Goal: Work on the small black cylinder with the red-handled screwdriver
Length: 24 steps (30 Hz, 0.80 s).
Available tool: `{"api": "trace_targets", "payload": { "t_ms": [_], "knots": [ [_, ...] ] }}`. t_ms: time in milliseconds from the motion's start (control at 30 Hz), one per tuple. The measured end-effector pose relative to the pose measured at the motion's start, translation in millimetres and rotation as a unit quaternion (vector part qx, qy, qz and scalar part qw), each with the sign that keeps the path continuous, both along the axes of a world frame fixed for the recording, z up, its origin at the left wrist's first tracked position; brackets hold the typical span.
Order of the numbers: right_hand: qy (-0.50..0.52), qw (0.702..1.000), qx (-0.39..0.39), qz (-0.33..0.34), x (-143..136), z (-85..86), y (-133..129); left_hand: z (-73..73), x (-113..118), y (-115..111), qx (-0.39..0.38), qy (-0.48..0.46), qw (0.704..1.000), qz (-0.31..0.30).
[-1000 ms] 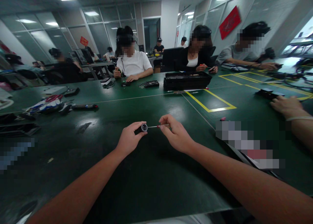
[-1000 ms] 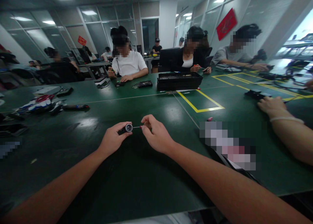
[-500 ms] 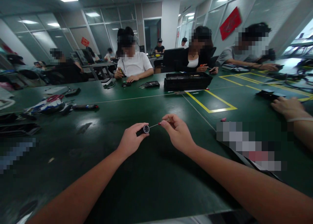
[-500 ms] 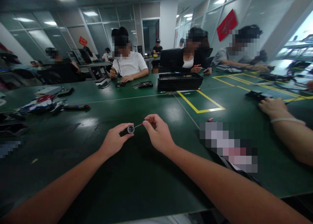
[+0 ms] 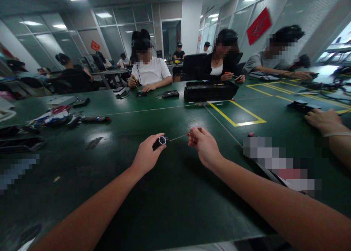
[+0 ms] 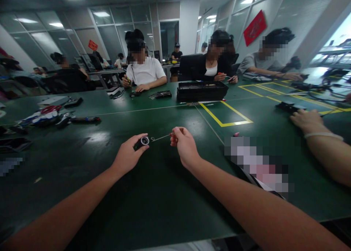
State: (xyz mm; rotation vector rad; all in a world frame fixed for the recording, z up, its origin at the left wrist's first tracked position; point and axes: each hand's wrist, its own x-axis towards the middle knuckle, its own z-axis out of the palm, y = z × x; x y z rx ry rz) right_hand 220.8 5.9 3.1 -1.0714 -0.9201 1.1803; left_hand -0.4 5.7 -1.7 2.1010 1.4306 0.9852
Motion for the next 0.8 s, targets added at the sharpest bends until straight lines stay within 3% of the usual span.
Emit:
{"api": "trace_targets", "payload": {
  "t_ms": [233,367,467,800],
  "knots": [
    [-0.031,0.999,0.039,-0.004,2,0.1,0,9.1,-5,3,-0.046,-0.092,0.994,0.023],
    [-0.038,0.998,0.049,-0.003,2,0.4,0,24.5,-8,11,-0.062,0.004,0.997,0.047],
    [-0.047,0.997,0.060,0.002,3,-0.7,1,29.8,-8,21,-0.070,0.077,0.994,0.031],
    [-0.057,0.997,0.056,0.011,3,-1.2,0,16.8,0,77,-0.090,0.234,0.968,-0.030]
  ]
}}
